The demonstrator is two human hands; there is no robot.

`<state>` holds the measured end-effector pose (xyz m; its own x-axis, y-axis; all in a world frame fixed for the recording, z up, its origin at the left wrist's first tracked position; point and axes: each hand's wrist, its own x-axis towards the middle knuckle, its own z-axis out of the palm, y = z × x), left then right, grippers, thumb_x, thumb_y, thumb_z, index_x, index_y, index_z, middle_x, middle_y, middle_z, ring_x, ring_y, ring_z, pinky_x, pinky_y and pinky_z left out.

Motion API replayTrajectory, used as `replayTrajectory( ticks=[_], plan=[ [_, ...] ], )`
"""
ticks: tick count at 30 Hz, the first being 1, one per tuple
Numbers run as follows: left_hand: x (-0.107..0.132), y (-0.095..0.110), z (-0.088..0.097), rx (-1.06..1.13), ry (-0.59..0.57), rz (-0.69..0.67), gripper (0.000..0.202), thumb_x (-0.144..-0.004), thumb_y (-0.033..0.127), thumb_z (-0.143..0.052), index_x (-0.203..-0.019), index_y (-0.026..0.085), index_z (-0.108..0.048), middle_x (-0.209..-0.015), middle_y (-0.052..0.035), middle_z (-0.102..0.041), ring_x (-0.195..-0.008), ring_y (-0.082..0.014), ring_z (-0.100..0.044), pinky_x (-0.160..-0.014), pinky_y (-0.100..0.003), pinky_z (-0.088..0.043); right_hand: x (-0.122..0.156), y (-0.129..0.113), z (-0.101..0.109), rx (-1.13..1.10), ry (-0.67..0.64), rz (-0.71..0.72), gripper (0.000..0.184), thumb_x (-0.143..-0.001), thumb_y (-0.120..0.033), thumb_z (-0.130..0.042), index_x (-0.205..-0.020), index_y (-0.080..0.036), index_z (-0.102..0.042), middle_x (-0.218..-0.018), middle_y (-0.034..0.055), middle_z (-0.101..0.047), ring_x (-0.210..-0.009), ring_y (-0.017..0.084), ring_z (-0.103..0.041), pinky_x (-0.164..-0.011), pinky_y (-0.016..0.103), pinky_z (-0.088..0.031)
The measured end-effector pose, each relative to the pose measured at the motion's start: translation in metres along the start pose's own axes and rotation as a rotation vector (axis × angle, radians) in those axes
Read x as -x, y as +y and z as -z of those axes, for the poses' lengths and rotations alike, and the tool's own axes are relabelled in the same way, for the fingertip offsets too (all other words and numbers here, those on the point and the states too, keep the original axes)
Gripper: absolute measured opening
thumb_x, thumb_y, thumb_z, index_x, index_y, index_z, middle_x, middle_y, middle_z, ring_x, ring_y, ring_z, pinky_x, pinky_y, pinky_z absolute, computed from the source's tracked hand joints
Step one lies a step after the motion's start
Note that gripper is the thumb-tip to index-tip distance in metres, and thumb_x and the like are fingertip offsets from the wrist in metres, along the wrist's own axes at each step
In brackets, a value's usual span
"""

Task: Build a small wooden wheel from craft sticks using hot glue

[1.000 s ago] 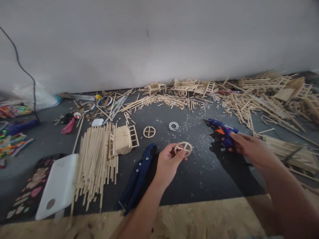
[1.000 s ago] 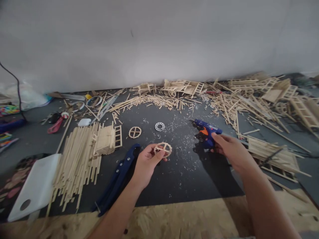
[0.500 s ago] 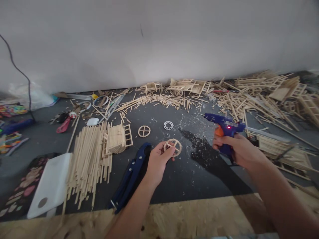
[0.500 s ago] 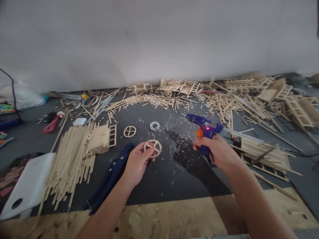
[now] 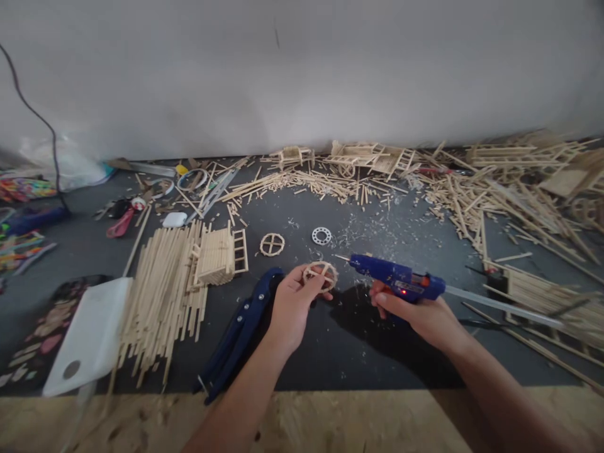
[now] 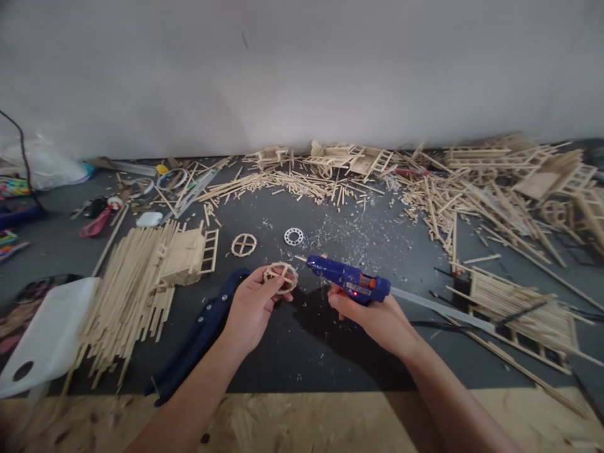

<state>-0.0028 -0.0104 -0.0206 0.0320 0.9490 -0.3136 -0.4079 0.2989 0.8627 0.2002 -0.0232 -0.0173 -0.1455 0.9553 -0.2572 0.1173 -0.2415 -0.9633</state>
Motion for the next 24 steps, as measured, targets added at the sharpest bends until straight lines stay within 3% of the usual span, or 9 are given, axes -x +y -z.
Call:
replayTrajectory(
  ticks=[7, 14, 24],
  plan=[
    [-0.0002, -0.0009, -0.0032, -0.020, 0.003, 0.010, 0.017, -0.074, 0.028, -0.069, -0.084, 0.014, -0.068, -0.075, -0.0030, -0.065, -0.069, -0.0128, -0.059, -0.056, -0.022, -0.050, 0.0025, -0.0011, -0.0078, 0.314, 0.050, -0.068, 0.030, -0.077, -0.042, -0.058, -0.056, -0.022, -0.055, -0.050, -0.0015, -0.058, -0.052, 0.016, -0.056, -0.054, 0.027, -0.044],
    [0.0007, -0.0012, -0.0050, -0.026, 0.056, 0.014, 0.019, -0.071, 0.028, -0.070, -0.083, 0.014, -0.067, -0.075, -0.0036, -0.065, -0.070, -0.0141, -0.061, -0.055, -0.023, -0.051, 0.0036, 0.0052, -0.0063, 0.394, 0.037, -0.106, 0.039, -0.079, -0.047, -0.054, -0.049, -0.022, -0.054, -0.050, 0.0007, -0.060, -0.051, 0.016, -0.057, -0.049, 0.026, -0.042],
    [-0.0001, -0.0036, -0.0037, -0.030, 0.046, 0.015, 0.017, -0.071, 0.028, -0.071, -0.082, 0.015, -0.067, -0.072, -0.0020, -0.065, -0.068, -0.0127, -0.061, -0.056, -0.023, -0.052, 0.0039, 0.0085, -0.0056, 0.408, 0.046, -0.080, 0.038, -0.079, -0.046, -0.053, -0.049, -0.022, -0.055, -0.052, 0.0009, -0.061, -0.052, 0.016, -0.057, -0.050, 0.026, -0.044]
  ],
)
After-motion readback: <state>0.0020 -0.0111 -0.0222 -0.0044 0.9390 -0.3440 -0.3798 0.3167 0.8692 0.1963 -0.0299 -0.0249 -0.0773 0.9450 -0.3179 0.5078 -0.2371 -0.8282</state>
